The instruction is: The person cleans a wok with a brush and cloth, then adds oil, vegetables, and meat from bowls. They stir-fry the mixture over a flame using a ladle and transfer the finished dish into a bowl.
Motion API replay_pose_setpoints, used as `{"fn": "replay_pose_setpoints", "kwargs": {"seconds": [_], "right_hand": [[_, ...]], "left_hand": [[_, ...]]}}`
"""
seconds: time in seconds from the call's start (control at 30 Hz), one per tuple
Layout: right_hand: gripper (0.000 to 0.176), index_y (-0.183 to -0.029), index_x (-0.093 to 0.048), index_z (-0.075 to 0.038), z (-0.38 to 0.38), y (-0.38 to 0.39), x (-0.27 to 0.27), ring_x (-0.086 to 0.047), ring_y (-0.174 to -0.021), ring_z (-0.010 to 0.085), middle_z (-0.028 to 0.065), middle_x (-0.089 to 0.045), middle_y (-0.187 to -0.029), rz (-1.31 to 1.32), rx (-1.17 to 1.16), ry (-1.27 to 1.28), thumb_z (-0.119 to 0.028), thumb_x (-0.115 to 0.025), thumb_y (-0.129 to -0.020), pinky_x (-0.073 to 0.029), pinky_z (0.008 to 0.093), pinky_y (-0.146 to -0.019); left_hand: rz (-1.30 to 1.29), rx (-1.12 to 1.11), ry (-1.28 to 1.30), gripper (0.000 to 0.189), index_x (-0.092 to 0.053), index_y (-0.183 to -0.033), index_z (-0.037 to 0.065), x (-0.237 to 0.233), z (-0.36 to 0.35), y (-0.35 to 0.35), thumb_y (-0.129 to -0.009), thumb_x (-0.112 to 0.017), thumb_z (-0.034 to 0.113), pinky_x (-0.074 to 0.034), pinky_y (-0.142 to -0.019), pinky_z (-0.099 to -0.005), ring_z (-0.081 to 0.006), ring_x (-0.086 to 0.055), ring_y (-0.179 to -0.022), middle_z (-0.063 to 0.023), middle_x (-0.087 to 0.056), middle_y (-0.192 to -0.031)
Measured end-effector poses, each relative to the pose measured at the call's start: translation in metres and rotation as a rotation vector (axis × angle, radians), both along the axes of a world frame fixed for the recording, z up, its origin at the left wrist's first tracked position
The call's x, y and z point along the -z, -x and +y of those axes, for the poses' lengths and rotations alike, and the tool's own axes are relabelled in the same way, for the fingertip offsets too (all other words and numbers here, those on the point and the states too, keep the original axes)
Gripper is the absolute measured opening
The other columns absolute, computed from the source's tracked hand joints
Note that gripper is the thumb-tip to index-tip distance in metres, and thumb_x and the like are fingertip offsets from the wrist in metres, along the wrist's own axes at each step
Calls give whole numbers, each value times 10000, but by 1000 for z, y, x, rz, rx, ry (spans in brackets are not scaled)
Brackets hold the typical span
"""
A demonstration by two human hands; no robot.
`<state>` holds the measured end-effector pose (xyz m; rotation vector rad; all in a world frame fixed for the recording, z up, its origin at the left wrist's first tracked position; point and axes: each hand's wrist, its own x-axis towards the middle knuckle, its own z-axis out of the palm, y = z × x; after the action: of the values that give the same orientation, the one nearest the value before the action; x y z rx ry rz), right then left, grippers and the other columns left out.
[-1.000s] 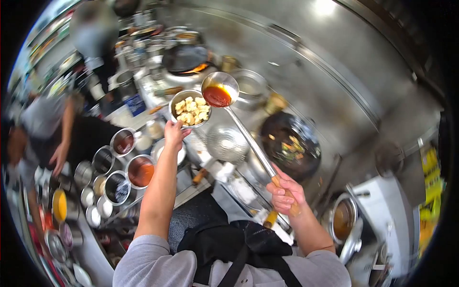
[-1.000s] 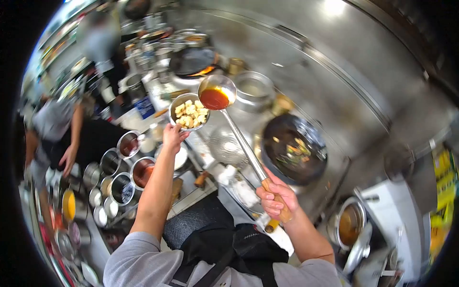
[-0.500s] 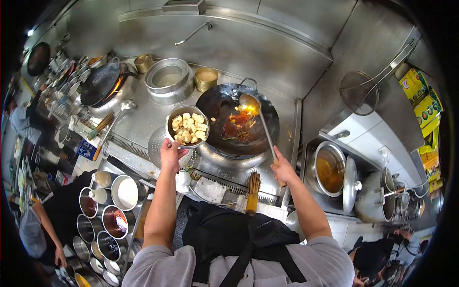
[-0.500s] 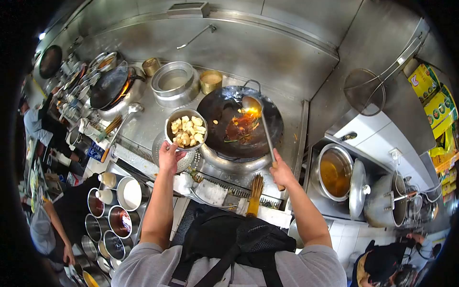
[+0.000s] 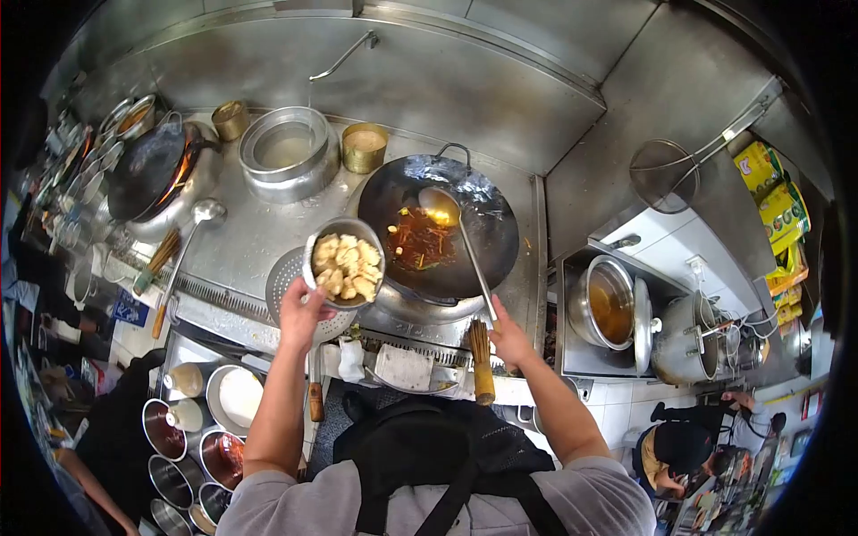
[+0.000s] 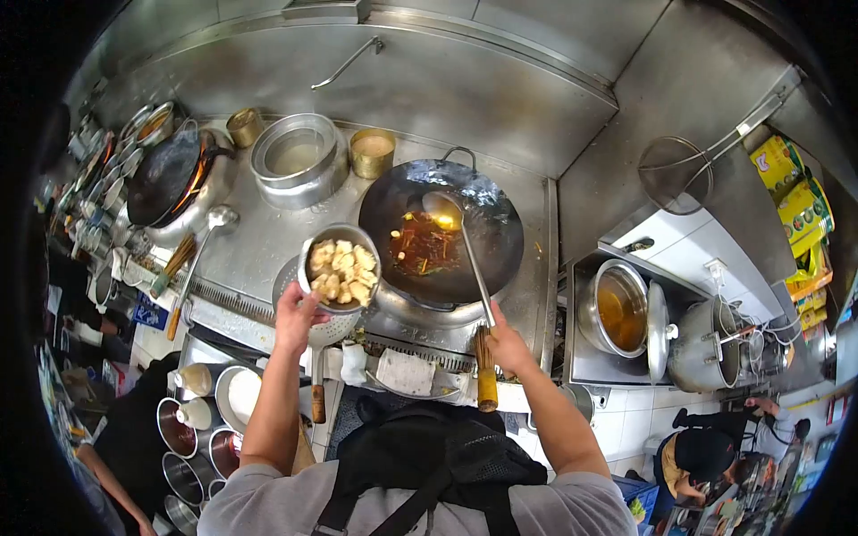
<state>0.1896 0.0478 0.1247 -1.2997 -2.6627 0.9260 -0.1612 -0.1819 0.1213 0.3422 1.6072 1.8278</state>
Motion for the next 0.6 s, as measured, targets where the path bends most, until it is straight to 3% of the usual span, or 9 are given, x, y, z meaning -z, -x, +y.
{"fn": "replay_pose_setpoints", "kwargs": {"seconds": [0.03, 0.13, 0.2, 0.27, 0.33, 0.37, 0.47, 0.57, 0.6], "right_hand": [[861, -1564, -52, -254, -10, 3, -17, -634, -871, 461, 292, -646, -1013, -235, 133, 98, -90, -563, -891, -487, 489, -847], [897, -1563, 1, -249, -27, -47, 8, -631, -885, 462, 266, -664, -970, -267, 199, 145, -80, -560, -884, -485, 485, -861], [868, -1561, -55, -220, -50, -88, 29, -629, -853, 462, 274, -661, -956, -141, 257, 229, -74, -553, -865, -484, 505, -828], [844, -1560, -111, -191, -57, -109, 32, -627, -822, 462, 282, -658, -942, -5, 298, 306, -67, -546, -847, -484, 525, -795], [798, -1553, -157, -172, -57, -122, 16, -618, -810, 474, 268, -661, -966, -124, 201, -23, -83, -527, -852, -477, 540, -777], [784, -1557, -141, -196, -43, -146, 43, -605, -813, 489, 256, -662, -961, -139, 99, -71, -117, -513, -872, -469, 556, -760], [784, -1557, -156, -217, -33, -151, 16, -608, -793, 484, 254, -661, -933, -183, 110, -40, -124, -527, -872, -464, 560, -738], [782, -1552, -188, -236, -12, -147, 17, -608, -762, 471, 246, -648, -854, -68, 25, -105, -127, -551, -868, -471, 549, -726], [777, -1550, -199, -239, -6, -144, 17, -608, -745, 468, 242, -641, -831, -32, -1, -127, -124, -555, -868, -475, 544, -717]], "left_hand": [[91, 55, 11, 160, -465, -859, 51, 6, 18, 1, -926, -610, 65, -571, -550, -274, -181, -658, -655, -101, -621, -952], [453, 69, 54, 190, -475, -869, 34, 7, 73, -16, -868, -665, 24, -562, -636, -306, -220, -664, -793, -112, -584, -968], [1165, -7, 77, 223, -472, -823, 22, 28, 106, -18, -814, -693, 2, -534, -698, -382, -327, -657, -880, -167, -563, -1140], [1001, 61, 190, 180, -489, -813, 37, 9, 127, -34, -817, -667, 8, -500, -798, -456, -439, -565, -1098, -236, -486, -1345], [1217, -25, 135, 111, -540, -873, 70, 11, 151, -27, -837, -644, 61, -528, -793, -491, -467, -606, -1005, -254, -418, -1413], [1225, -57, 147, 101, -542, -877, 70, 1, 157, -23, -840, -635, 56, -533, -795, -488, -472, -603, -1010, -257, -416, -1415], [1153, -178, 223, 98, -546, -893, 70, -43, 164, -21, -841, -625, 45, -544, -778, -499, -481, -624, -942, -262, -428, -1407], [1245, -208, 253, 121, -547, -894, 73, -35, 165, -34, -825, -644, 52, -541, -790, -506, -475, -623, -954, -256, -416, -1420], [1271, -27, 310, 132, -529, -856, 53, -28, 160, -45, -819, -655, 46, -531, -792, -493, -459, -616, -983, -269, -424, -1404]]}}
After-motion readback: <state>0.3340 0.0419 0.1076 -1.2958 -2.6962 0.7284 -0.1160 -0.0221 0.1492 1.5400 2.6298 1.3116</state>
